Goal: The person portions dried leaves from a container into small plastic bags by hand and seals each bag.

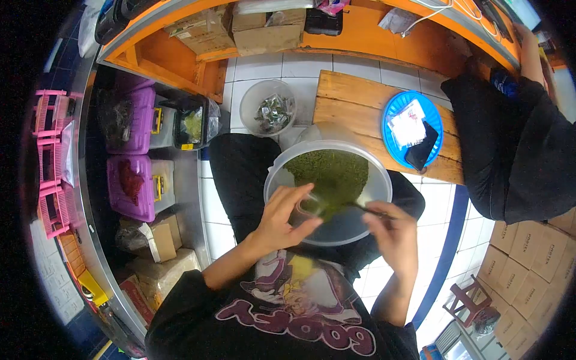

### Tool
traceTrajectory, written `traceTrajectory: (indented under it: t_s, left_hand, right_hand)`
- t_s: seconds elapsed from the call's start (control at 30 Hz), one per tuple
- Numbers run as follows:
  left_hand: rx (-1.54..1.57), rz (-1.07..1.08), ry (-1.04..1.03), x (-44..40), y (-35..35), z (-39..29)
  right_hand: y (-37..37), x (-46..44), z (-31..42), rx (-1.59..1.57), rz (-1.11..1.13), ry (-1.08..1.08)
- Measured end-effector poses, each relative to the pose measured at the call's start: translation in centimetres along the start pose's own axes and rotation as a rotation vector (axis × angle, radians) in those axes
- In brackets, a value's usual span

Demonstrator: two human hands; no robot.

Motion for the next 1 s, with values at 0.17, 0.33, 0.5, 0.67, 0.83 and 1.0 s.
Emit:
traceTrajectory:
  t_s: [0.17,0.33,0.5,0.67,0.83,1.0]
  left_hand:
    - [-0.145,0.045,-0.006,-0.4,-1.6,0.5]
    - [-0.497,0.079,0.017,-0.9,-3.1,-0.1]
    - [-0.196,0.343,0.238,1.6,-3.3,2.0]
    - [-0.066,0.134,0.137,0.2,-3.1,1.5]
    - [0.244,0.221,0.345,0.5,-3.0,2.1]
    - [0.202,0.182,0.265,0.3,-2.6,1.3]
  right_hand:
    - [-5.3,0.8,2.9,0.537,0.096,0.39]
    - [-8.5,-1.3,-1.9,0.952,0.114,0.546]
    - [-7.4,-0.9,-3.1,1.078,0.179,0.628]
    - [-6.4,-0.3,-1.6,0.979,0.124,0.604]
    - [-5.1,-0.3,-1.3,0.762,0.171,0.517]
    - [-5.0,-0.5,-0.7,0.522,0.188,0.528]
Point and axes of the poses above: each hand's wrist, its own x-axis away from the middle knuckle, its own y-axis out of the back of the hand, z = x × y, the point moved 4 cm from there along -x, towards the middle knuckle, and after that the axes turned 9 degrees about -x, right-handed, at the moved point
